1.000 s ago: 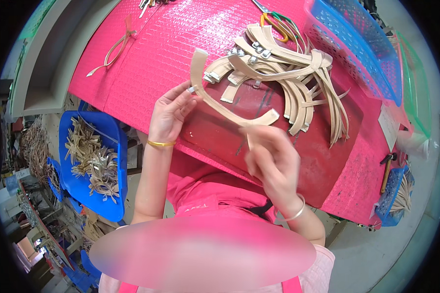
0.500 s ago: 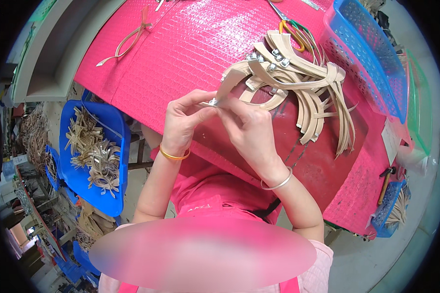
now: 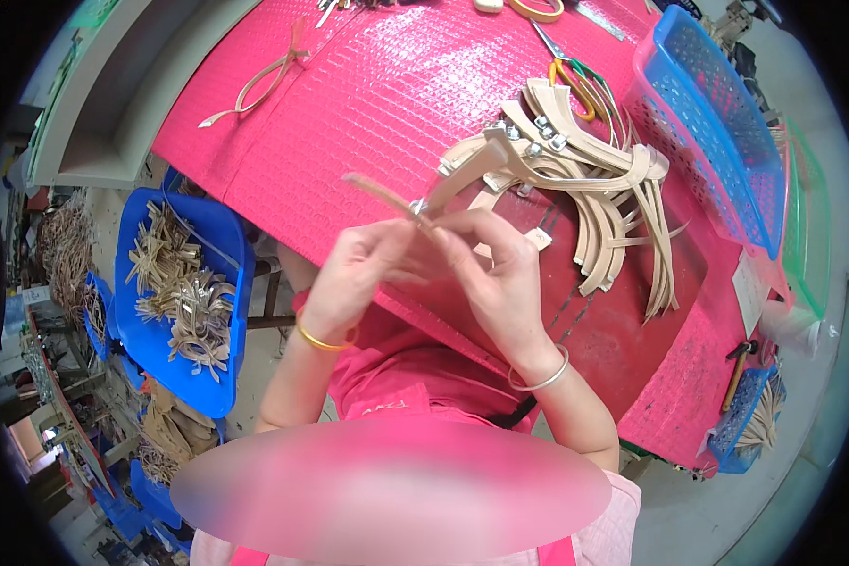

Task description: Manually assembling and organizing decorative shoe straps by threading metallic buckles onto them.

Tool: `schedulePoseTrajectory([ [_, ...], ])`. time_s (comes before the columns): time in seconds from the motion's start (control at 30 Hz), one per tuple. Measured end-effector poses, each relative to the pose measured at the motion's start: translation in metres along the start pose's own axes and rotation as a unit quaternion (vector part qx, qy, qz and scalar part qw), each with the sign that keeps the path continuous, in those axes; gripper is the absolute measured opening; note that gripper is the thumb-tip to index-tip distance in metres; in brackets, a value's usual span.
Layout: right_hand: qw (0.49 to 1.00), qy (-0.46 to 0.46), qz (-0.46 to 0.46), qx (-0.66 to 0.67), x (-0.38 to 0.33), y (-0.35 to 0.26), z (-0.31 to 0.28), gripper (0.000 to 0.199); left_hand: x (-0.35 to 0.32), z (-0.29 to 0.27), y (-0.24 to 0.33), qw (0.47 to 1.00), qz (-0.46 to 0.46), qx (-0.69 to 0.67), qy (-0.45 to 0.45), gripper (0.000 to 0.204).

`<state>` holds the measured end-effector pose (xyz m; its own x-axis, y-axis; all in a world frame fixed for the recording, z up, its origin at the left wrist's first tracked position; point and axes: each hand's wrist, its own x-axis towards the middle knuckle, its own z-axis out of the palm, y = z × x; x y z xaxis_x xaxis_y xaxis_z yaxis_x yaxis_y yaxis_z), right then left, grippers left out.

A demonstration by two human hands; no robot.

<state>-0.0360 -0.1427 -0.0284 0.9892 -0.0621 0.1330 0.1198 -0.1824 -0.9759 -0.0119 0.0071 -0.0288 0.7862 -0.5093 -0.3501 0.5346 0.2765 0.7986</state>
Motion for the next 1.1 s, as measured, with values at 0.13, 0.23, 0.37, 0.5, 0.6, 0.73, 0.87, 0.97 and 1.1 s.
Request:
schedulePoseTrajectory([
  [0.13,0.927,0.024,-0.199,-0.316,-0.002,-0.027,-0.004,0.017,0.018,0.019,-0.013,0.984,0.161,-0.075,0.030,0.022],
  [0.23,0.978,0.037,-0.129,-0.159,-0.019,-0.061,-0.014,0.028,0.011,0.027,-0.004,0.986,0.166,0.004,0.009,0.019],
  [0.37,0.976,-0.025,-0.155,-0.151,0.016,-0.072,-0.024,0.033,0.005,0.043,-0.001,0.975,0.216,0.042,0.016,0.017],
  [0.5,0.887,-0.061,-0.370,-0.268,0.008,-0.048,-0.039,0.026,-0.002,0.041,0.016,0.985,0.132,-0.096,-0.064,0.024],
  [0.6,0.854,-0.070,-0.419,-0.302,-0.001,-0.038,-0.038,0.027,-0.004,0.039,0.013,0.978,0.097,-0.175,-0.062,0.025],
  [0.73,0.854,-0.055,-0.422,-0.299,-0.002,-0.032,-0.035,0.029,0.001,0.033,0.008,0.987,0.158,-0.028,-0.026,0.028],
  [0.87,0.856,-0.060,-0.422,-0.292,-0.003,-0.029,-0.032,0.029,0.001,0.037,0.007,0.984,0.166,-0.065,0.007,0.026],
  [0.97,0.860,-0.060,-0.423,-0.280,-0.004,-0.028,-0.030,0.028,0.000,0.039,0.005,0.982,0.172,-0.075,0.020,0.025],
  [1.1,0.888,-0.049,-0.396,-0.231,-0.004,-0.030,-0.029,0.021,0.001,0.033,0.002,0.982,0.186,-0.038,0.016,0.025],
])
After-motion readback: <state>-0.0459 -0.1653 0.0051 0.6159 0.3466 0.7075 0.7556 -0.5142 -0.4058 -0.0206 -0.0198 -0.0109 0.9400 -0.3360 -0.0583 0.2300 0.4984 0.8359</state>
